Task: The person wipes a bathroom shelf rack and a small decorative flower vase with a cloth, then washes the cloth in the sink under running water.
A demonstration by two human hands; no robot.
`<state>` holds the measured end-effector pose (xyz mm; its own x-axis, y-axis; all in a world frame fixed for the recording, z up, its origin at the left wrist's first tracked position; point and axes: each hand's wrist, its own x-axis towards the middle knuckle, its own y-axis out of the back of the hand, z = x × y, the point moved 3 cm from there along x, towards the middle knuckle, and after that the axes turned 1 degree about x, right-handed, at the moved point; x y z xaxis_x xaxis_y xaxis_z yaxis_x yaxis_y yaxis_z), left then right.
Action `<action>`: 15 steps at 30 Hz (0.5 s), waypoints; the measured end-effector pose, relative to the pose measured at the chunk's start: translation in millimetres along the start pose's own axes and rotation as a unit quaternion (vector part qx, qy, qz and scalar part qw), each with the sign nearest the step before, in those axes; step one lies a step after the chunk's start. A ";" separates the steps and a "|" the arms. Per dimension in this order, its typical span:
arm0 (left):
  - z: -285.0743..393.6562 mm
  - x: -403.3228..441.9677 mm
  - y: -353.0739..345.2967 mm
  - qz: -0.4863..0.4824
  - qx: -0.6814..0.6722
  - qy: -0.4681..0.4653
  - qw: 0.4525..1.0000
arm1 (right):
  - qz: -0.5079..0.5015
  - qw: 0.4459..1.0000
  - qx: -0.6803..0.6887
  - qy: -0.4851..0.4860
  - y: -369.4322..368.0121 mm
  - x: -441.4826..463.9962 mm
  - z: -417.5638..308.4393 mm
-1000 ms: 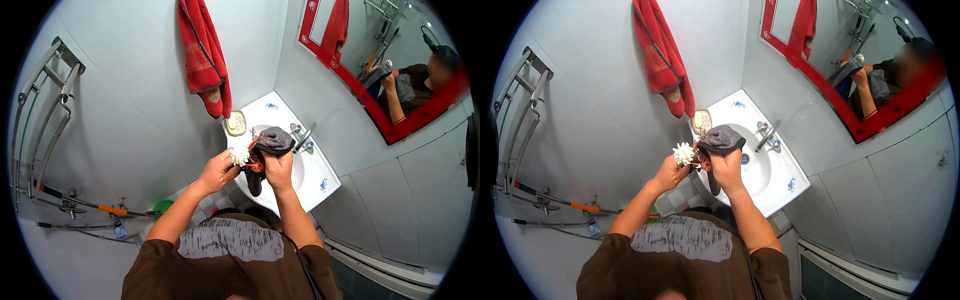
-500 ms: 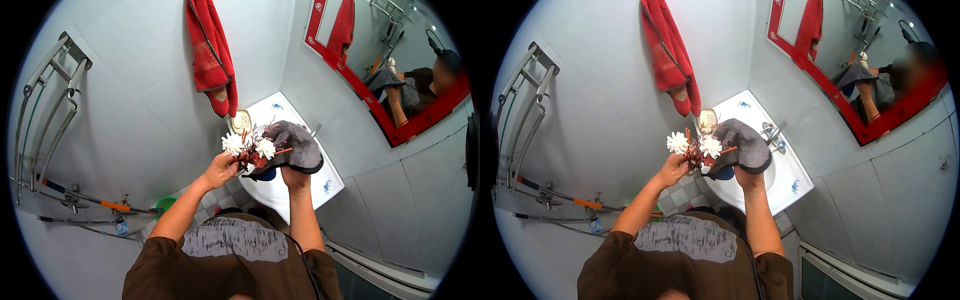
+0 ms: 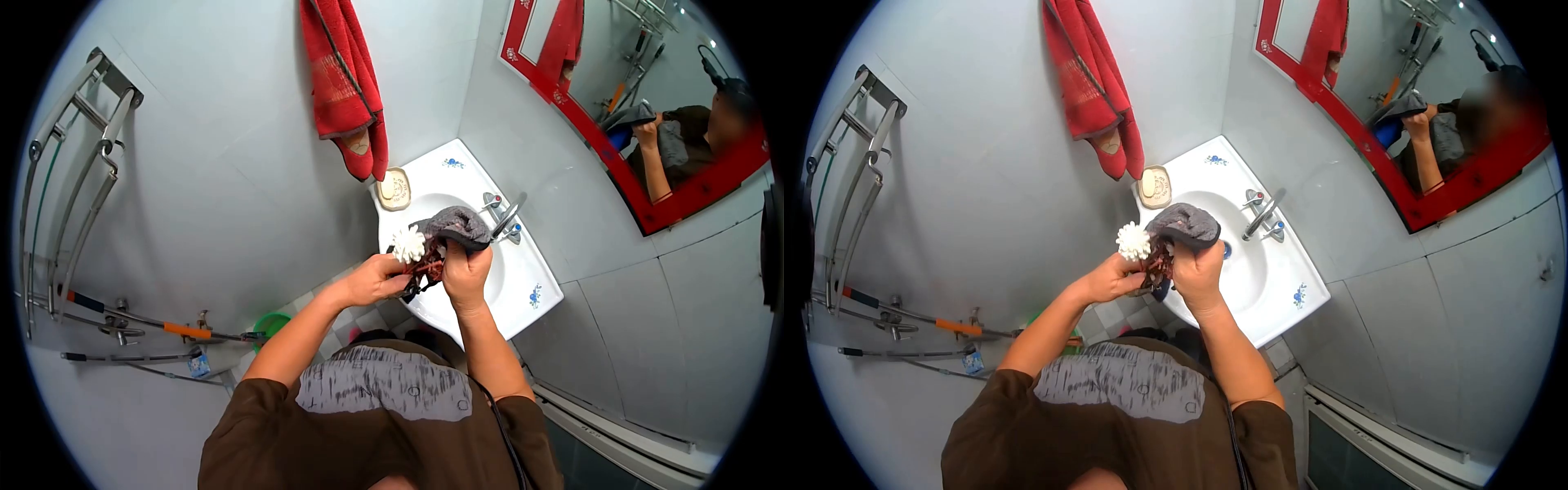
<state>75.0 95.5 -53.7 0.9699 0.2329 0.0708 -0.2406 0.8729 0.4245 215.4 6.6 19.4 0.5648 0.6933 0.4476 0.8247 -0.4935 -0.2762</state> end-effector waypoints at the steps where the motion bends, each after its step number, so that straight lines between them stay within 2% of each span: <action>1: 16.5 -0.8 4.1 0.001 -0.031 0.057 0.998 | 0.033 0.999 -0.004 -0.026 1.4 0.0 3.4; 2: 14.9 -0.6 3.8 0.003 -0.032 0.058 0.998 | 0.030 0.999 -0.004 -0.028 6.4 -2.4 10.2; 4: 14.3 0.0 8.3 0.044 -0.041 -0.005 0.998 | 0.024 0.982 0.176 -0.068 16.8 -2.8 23.6; 6: 36.7 0.1 21.5 0.036 -0.037 -0.009 0.999 | 0.022 0.933 0.346 -0.097 31.7 -2.9 38.6; 8: 44.1 -1.8 29.3 0.070 0.030 -0.035 0.996 | -0.087 0.951 0.295 -0.022 47.5 1.6 35.5; 9: 39.4 -2.4 30.8 0.096 0.052 -0.050 0.993 | -0.043 0.990 0.134 -0.020 57.8 -0.2 41.8; 10: 41.1 -3.5 31.7 0.098 0.053 -0.051 0.993 | -0.035 0.999 0.038 0.003 62.3 1.7 38.4; 12: 45.2 -6.2 36.8 0.181 0.149 0.001 0.972 | -0.007 0.986 -0.159 0.043 71.5 5.3 31.6; 13: 49.3 -4.3 35.7 0.244 0.227 0.003 0.943 | -0.109 0.992 0.004 0.062 55.5 17.9 7.5; 14: 53.7 -2.5 33.9 0.244 0.227 0.002 0.943 | -0.115 0.990 0.038 0.069 48.1 17.6 1.0; 15: 61.5 -2.1 35.0 0.289 0.314 -0.004 0.904 | -0.062 0.996 0.029 0.055 38.2 10.3 -1.3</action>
<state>66.8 99.1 16.6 0.6902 0.5661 0.4507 -0.6413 0.1900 0.7434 252.7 -5.8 14.5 0.4540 0.6839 0.5711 0.8903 -0.3739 -0.2599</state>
